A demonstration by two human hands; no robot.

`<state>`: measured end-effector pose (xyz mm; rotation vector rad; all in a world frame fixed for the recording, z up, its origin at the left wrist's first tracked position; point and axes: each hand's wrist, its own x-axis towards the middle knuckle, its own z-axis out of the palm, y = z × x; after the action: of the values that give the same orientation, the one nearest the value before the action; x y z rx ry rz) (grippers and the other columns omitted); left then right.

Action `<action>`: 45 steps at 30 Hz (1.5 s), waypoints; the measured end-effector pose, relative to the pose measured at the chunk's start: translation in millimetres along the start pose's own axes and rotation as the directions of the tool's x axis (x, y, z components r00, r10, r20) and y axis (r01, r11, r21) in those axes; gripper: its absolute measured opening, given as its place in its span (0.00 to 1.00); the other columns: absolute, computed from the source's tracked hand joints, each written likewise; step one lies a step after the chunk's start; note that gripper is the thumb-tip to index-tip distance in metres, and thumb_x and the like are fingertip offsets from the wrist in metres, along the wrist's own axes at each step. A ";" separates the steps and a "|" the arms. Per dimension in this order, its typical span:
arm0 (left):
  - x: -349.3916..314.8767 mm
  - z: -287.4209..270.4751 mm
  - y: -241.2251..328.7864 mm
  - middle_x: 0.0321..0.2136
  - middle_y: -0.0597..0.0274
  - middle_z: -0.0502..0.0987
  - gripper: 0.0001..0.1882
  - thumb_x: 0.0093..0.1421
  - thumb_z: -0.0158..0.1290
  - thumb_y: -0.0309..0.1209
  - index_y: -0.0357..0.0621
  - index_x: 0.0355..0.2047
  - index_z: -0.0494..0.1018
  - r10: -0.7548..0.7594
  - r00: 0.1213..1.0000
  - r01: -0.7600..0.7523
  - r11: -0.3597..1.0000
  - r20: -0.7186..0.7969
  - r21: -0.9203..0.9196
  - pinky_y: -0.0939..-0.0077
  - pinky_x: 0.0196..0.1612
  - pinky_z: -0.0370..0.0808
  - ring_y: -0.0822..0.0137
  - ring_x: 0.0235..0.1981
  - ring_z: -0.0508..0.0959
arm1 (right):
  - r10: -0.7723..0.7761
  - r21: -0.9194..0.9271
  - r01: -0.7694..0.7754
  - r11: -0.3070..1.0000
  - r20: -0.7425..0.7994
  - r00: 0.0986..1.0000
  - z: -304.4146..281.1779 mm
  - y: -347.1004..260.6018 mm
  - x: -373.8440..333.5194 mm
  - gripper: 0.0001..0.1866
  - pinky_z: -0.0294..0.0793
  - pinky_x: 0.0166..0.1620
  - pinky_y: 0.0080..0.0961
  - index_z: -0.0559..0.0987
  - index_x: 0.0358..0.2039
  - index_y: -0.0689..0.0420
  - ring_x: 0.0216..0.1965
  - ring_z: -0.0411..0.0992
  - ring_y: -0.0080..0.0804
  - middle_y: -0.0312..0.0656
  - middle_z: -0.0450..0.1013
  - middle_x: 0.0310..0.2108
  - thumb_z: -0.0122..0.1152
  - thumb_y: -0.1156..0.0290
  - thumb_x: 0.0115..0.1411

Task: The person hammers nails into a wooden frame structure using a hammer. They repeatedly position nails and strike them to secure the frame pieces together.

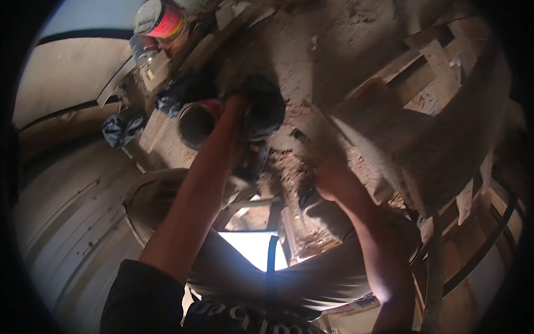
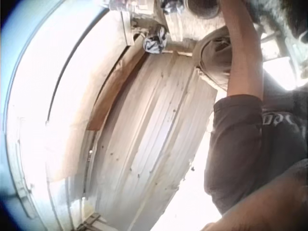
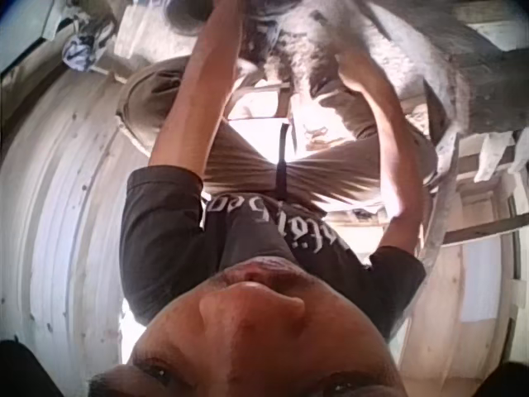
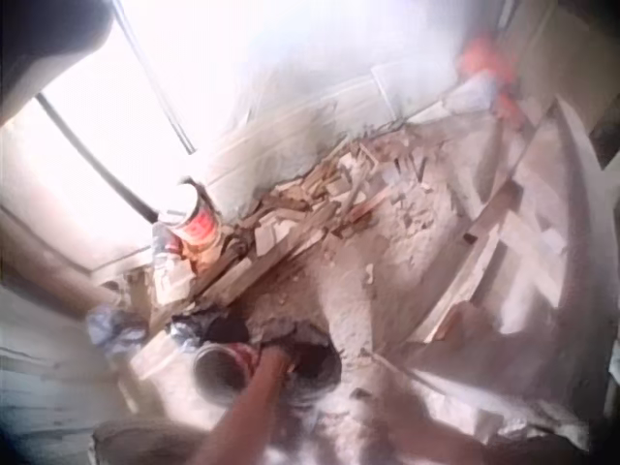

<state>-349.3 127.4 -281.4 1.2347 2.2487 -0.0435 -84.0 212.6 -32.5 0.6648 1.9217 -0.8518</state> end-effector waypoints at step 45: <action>-351.9 -254.7 171.6 0.39 0.66 0.80 0.17 0.62 0.58 0.28 0.37 0.50 0.75 0.344 0.829 -0.422 -0.135 -0.442 -0.897 0.82 0.34 0.68 0.76 0.32 0.74 | 0.112 0.251 0.045 0.967 -0.578 0.809 139.0 74.2 -173.0 0.25 0.68 0.31 0.42 0.78 0.31 0.65 0.23 0.70 0.43 0.50 0.73 0.22 0.52 0.51 0.66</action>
<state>-187.1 29.9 145.7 0.8534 1.0626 1.6258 119.4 131.6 50.0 1.2341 2.3574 -0.9524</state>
